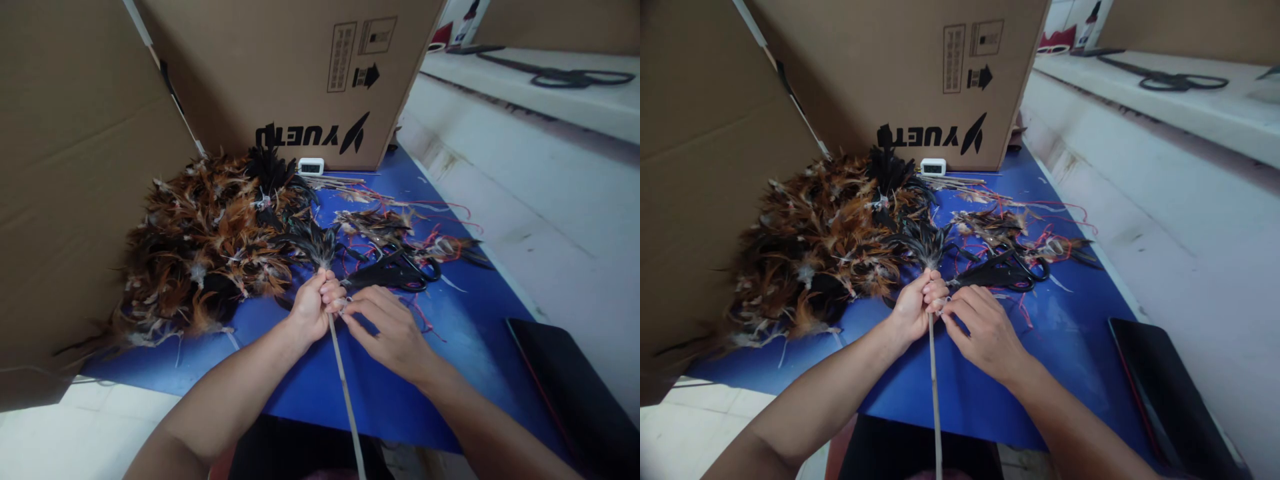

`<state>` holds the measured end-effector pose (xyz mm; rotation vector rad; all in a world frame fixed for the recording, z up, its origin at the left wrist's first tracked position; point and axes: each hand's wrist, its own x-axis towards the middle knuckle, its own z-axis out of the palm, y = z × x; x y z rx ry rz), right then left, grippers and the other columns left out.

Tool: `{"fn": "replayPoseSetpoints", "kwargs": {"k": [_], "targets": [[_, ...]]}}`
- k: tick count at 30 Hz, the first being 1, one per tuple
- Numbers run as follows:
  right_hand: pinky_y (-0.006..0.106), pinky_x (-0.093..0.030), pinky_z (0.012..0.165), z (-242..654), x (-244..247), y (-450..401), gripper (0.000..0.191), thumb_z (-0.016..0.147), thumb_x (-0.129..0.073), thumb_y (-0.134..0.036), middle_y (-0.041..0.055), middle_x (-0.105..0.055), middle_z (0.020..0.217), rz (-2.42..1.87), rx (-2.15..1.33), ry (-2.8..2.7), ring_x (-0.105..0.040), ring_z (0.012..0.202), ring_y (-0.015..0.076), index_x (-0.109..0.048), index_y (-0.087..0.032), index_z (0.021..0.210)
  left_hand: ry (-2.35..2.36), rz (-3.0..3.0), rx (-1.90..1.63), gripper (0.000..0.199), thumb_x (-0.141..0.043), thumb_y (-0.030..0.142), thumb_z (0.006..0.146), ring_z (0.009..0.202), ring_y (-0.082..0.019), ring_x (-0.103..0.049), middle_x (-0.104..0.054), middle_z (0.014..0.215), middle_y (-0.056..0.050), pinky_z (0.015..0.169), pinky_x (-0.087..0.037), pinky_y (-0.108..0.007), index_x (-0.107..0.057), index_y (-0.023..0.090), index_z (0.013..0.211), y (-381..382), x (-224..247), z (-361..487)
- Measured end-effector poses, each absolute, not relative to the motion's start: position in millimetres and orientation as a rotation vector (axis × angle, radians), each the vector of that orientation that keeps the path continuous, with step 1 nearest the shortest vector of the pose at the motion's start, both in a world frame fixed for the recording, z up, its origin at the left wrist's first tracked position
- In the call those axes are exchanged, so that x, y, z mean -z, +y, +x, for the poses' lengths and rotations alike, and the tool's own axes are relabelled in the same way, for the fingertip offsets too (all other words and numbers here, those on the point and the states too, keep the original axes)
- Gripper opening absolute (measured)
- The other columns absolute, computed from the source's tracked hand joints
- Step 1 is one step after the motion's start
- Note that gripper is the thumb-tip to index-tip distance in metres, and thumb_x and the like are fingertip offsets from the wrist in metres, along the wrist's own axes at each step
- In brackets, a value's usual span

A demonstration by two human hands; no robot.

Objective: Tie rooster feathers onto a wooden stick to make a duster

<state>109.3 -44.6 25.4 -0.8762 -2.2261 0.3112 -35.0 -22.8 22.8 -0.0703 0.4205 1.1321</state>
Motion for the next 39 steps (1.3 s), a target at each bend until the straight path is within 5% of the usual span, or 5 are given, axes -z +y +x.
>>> {"fn": "replayPoseSetpoints", "kwargs": {"k": [20, 27, 35, 39], "targets": [[0.025, -0.041, 0.06, 114.5, -32.4, -41.4, 0.01, 0.078, -0.056, -0.023, -0.0004, -0.054, 0.07, -1.08, -1.172, -1.86, -0.05, 0.066, 0.0125, -0.054, -0.019, 0.069, 0.497, 0.027, -1.137, 0.026, -0.041, 0.027, 0.092, 0.038, -0.003, -0.021, -0.023, 0.053, 0.008, 0.033, -0.018, -0.013, -0.044, 0.014, 0.07, -22.6, -22.2, -34.1], [0.022, -0.038, 0.049, 112.7, -33.0, -44.9, 0.004, 0.078, -0.056, -0.021, -0.0038, -0.052, 0.06, -1.171, -0.879, -1.981, -0.045, 0.052, 0.0098, -0.057, -0.02, 0.074, 0.501, 0.022, -1.137, 0.023, -0.045, 0.025, 0.09, 0.038, -0.003, -0.021, -0.023, 0.053, 0.008, 0.033, -0.017, -0.012, -0.044, 0.014, 0.07, -22.4, -21.0, -34.9], [0.025, -0.043, 0.063, 112.3, -28.2, -46.3, 0.014, 0.085, -0.05, -0.016, -0.0005, -0.054, 0.068, -0.996, -0.626, -2.193, -0.052, 0.064, 0.0117, -0.058, -0.021, 0.075, 0.492, 0.024, -1.143, 0.026, -0.038, 0.025, 0.093, 0.037, -0.003, -0.022, -0.025, 0.051, 0.007, 0.032, -0.018, -0.013, -0.045, 0.013, 0.071, -22.0, -21.4, -35.3], [0.025, -0.043, 0.065, 113.9, -25.3, -46.5, 0.004, 0.083, -0.054, -0.018, -0.0009, -0.055, 0.069, -1.02, -0.523, -2.232, -0.053, 0.065, 0.0122, -0.057, -0.02, 0.083, 0.499, 0.027, -1.147, 0.026, -0.037, 0.025, 0.093, 0.037, -0.003, -0.022, -0.024, 0.051, 0.007, 0.032, -0.017, -0.013, -0.045, 0.013, 0.071, -21.6, -21.3, -36.2]]}}
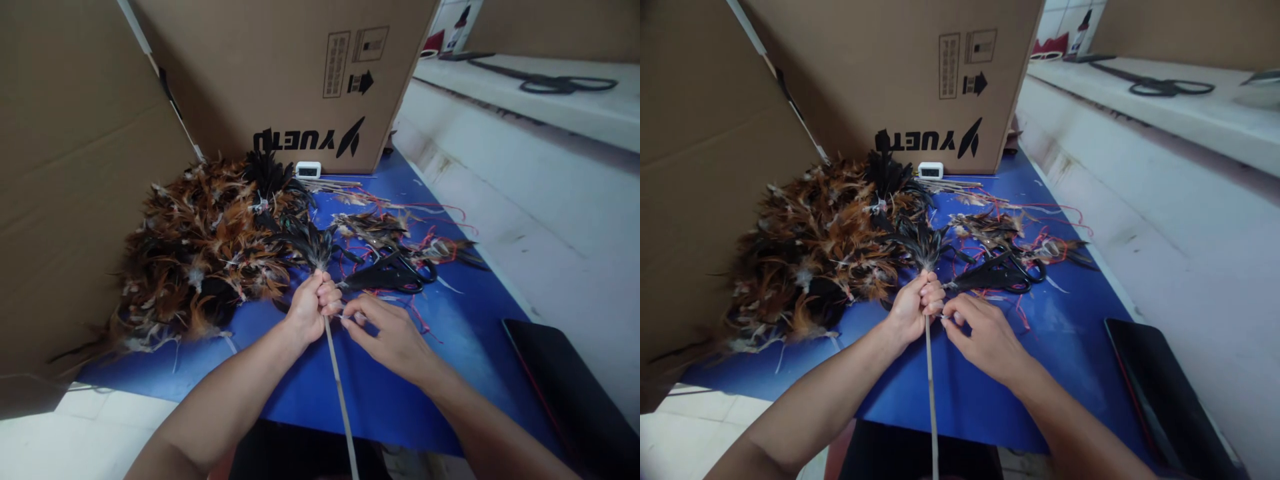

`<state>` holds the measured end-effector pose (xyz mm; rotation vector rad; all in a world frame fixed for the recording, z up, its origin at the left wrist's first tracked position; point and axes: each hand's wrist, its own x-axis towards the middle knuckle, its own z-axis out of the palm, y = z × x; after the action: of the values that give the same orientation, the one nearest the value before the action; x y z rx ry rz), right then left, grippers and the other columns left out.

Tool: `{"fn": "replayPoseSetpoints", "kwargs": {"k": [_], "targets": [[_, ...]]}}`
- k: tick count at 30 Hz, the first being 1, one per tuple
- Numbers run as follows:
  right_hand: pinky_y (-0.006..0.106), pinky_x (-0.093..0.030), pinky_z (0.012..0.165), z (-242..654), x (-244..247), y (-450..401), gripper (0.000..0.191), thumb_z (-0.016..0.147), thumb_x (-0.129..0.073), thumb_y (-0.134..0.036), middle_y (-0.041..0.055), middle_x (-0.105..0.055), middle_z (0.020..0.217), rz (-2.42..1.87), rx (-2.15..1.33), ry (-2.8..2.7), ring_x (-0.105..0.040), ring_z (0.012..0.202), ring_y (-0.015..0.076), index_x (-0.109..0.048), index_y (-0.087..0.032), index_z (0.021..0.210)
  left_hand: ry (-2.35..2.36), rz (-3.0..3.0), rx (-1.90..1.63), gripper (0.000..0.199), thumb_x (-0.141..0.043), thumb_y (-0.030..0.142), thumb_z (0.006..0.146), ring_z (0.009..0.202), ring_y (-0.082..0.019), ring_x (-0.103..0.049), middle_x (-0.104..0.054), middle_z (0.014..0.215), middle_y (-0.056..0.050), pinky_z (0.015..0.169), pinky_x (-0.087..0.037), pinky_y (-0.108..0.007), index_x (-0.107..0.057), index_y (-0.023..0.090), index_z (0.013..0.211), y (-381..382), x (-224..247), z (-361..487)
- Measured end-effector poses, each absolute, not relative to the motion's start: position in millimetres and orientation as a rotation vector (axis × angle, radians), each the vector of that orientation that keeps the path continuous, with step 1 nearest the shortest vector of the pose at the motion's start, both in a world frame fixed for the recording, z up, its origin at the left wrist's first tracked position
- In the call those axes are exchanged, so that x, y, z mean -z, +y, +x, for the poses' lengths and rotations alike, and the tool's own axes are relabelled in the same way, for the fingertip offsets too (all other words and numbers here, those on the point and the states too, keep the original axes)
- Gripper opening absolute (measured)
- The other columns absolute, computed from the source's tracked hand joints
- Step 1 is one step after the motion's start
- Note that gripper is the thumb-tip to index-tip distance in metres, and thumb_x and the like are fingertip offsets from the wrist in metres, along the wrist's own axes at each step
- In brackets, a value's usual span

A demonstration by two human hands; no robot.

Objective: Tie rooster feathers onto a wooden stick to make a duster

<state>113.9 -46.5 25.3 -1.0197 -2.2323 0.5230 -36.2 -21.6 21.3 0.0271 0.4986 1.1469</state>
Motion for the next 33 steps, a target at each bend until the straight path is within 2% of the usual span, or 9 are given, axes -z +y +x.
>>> {"fn": "replayPoseSetpoints", "kwargs": {"k": [2, 6, 11, 14, 17, 19, 23, 26, 33], "targets": [[0.026, -0.044, 0.066, 114, -23, -47, 0.005, 0.085, -0.054, -0.02, 0.0002, -0.056, 0.071, -1.008, -0.418, -2.281, -0.054, 0.066, 0.0131, -0.059, -0.02, 0.087, 0.501, 0.04, -1.153, 0.024, -0.039, 0.025, 0.092, 0.037, -0.003, -0.022, -0.025, 0.052, 0.008, 0.033, -0.017, -0.013, -0.045, 0.013, 0.072, -22, -21, -36], [0.027, -0.044, 0.066, 114, -21, -47, 0.013, 0.089, -0.048, -0.019, 0.0024, -0.059, 0.073, -0.964, -0.286, -2.36, -0.056, 0.067, 0.0136, -0.06, -0.02, 0.082, 0.492, 0.113, -1.149, 0.02, -0.049, 0.026, 0.088, 0.038, -0.003, -0.022, -0.025, 0.053, 0.008, 0.033, -0.017, -0.013, -0.044, 0.015, 0.072, -23, -21, -36], [0.025, -0.042, 0.057, 114, -22, -47, 0.005, 0.086, -0.054, -0.021, -0.0006, -0.063, 0.068, -1.019, -0.252, -2.299, -0.058, 0.058, 0.0125, -0.058, -0.02, 0.089, 0.512, 0.232, -1.146, 0.022, -0.056, 0.03, 0.084, 0.039, -0.003, -0.021, -0.023, 0.053, 0.008, 0.033, -0.017, -0.012, -0.043, 0.015, 0.072, -24, -21, -36], [0.025, -0.042, 0.057, 115, -23, -47, 0.005, 0.087, -0.053, -0.022, -0.0002, -0.065, 0.068, -1.033, -0.147, -2.313, -0.06, 0.057, 0.013, -0.057, -0.02, 0.084, 0.527, 0.294, -1.149, 0.024, -0.058, 0.032, 0.082, 0.039, -0.003, -0.02, -0.023, 0.053, 0.009, 0.033, -0.018, -0.013, -0.043, 0.016, 0.072, -26, -22, -35], [0.025, -0.041, 0.057, 118, -25, -45, 0.009, 0.088, -0.051, -0.023, 0.0013, -0.065, 0.067, -1.059, -0.02, -2.357, -0.062, 0.059, 0.0141, -0.057, -0.019, 0.082, 0.567, 0.363, -1.167, 0.027, -0.06, 0.034, 0.081, 0.04, -0.004, -0.022, -0.023, 0.052, 0.009, 0.034, -0.024, -0.013, -0.042, 0.016, 0.072, -27, -23, -33], [0.025, -0.04, 0.057, 124, -27, -42, 0.01, 0.088, -0.05, -0.024, 0.002, -0.065, 0.066, -1.086, 0.058, -2.373, -0.062, 0.06, 0.0147, -0.059, -0.018, 0.085, 0.615, 0.407, -1.175, 0.029, -0.061, 0.037, 0.079, 0.04, -0.004, -0.022, -0.024, 0.052, 0.01, 0.037, -0.031, -0.015, -0.042, 0.017, 0.072, -28, -25, -32], [0.026, -0.042, 0.061, 140, -31, -34, 0.015, 0.09, -0.047, -0.022, 0.0045, -0.068, 0.075, -1.136, 0.075, -2.336, -0.064, 0.068, 0.0155, -0.062, -0.018, 0.088, 0.652, 0.462, -1.187, 0.033, -0.062, 0.042, 0.078, 0.042, -0.004, -0.028, -0.026, 0.052, 0.01, 0.053, -0.049, -0.027, -0.041, 0.017, 0.071, -30, -28, -31], [0.026, -0.044, 0.064, 147, -33, -30, 0.018, 0.09, -0.046, -0.02, 0.0044, -0.069, 0.08, -1.145, 0.014, -2.309, -0.065, 0.072, 0.0156, -0.063, -0.019, 0.089, 0.632, 0.446, -1.172, 0.035, -0.063, 0.043, 0.077, 0.043, -0.005, -0.033, -0.03, 0.052, 0.01, 0.063, -0.051, -0.033, -0.041, 0.017, 0.07, -31, -30, -31], [0.03, -0.049, 0.067, 156, -36, -23, 0.019, 0.089, -0.047, -0.022, 0.0032, -0.071, 0.084, -1.152, 0.019, -2.211, -0.067, 0.074, 0.0175, -0.066, -0.021, 0.087, 0.677, 0.445, -1.206, 0.038, -0.061, 0.048, 0.077, 0.042, -0.005, -0.034, -0.03, 0.049, 0.011, 0.066, -0.052, -0.036, -0.04, 0.018, 0.069, -28, -33, -35]]}}
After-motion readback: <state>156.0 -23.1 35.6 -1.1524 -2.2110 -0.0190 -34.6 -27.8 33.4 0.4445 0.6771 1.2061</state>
